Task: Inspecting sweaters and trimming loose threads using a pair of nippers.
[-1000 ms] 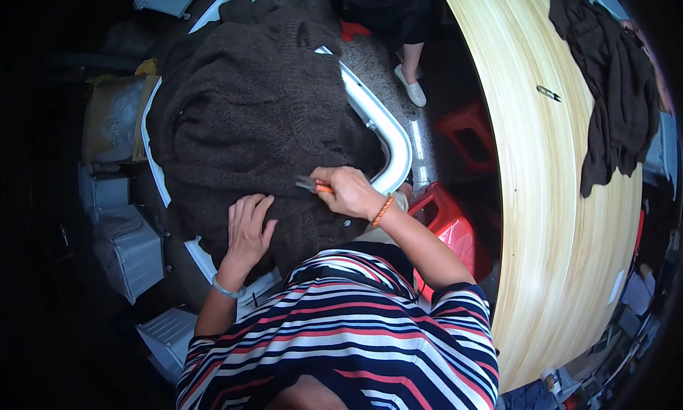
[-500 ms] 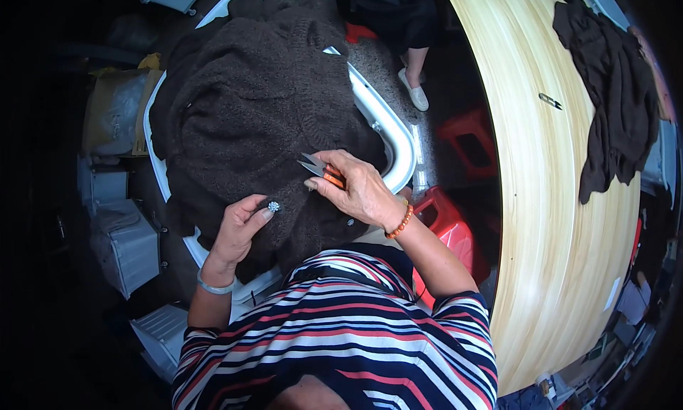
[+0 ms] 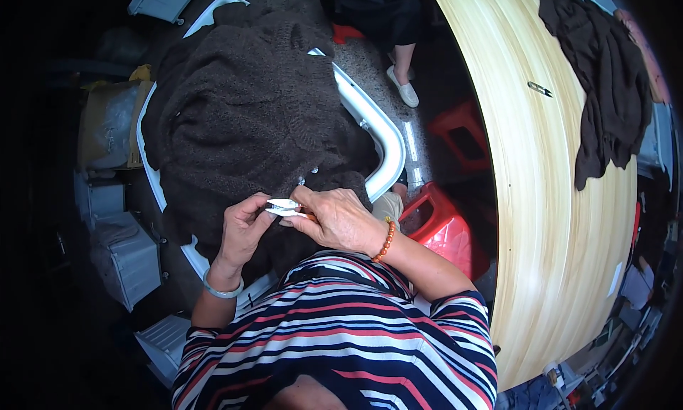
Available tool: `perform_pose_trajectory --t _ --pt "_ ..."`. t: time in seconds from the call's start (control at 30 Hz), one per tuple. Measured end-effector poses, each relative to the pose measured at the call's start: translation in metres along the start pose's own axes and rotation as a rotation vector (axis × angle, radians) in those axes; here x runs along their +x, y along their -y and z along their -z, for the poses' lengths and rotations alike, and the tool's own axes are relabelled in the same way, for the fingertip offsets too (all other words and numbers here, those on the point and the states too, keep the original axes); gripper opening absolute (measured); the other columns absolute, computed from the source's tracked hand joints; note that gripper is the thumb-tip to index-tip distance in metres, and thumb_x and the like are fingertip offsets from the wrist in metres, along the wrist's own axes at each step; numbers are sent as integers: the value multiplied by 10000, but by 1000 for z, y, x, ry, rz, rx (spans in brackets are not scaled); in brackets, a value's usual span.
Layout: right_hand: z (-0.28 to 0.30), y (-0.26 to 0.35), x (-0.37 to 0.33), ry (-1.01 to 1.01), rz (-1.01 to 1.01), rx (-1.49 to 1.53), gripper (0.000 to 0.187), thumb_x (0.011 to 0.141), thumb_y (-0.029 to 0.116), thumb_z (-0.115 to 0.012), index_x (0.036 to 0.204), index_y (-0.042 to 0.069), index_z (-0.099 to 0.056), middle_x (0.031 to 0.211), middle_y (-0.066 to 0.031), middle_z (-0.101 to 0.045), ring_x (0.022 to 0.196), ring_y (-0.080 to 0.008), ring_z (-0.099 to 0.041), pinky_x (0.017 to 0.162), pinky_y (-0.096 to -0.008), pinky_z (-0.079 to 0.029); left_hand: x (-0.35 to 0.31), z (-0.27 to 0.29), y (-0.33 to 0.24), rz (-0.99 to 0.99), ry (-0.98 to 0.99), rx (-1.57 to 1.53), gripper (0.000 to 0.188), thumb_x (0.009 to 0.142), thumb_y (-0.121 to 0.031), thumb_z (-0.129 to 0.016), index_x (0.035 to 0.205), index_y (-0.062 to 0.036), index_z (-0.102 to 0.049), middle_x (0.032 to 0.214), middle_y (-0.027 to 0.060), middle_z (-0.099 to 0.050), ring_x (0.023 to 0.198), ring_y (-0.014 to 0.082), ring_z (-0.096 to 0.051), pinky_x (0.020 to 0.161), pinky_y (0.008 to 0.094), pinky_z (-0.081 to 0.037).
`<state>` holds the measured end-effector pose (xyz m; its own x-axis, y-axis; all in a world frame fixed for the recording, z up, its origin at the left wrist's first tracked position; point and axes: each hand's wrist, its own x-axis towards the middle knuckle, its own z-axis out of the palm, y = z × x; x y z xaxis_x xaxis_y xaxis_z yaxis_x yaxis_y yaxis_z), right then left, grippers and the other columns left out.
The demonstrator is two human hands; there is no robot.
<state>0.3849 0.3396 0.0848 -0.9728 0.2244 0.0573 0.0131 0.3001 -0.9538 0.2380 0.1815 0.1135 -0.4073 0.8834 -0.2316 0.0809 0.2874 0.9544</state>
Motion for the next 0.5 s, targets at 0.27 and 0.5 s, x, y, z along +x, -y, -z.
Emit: perform_pose_trajectory --t 0.27,0.5 --pt "-3 -7 -2 -70 -9 65 211 909 236 -613 909 33 -557 581 -104 -488 494 -246 -514 487 -346 -390 -4 2 1 79 -10 -76 165 894 14 -585 1051 21 -636 918 9 -614 835 46 -557 758 184 -440" --pt "0 -8 -6 -112 -73 126 248 906 272 -634 932 33 -572 567 -50 -446 489 -159 -445 479 -304 -365 -4 2 6 151 -77 -341 183 893 4 -596 1072 16 -632 965 22 -648 863 46 -578 785 183 -456"
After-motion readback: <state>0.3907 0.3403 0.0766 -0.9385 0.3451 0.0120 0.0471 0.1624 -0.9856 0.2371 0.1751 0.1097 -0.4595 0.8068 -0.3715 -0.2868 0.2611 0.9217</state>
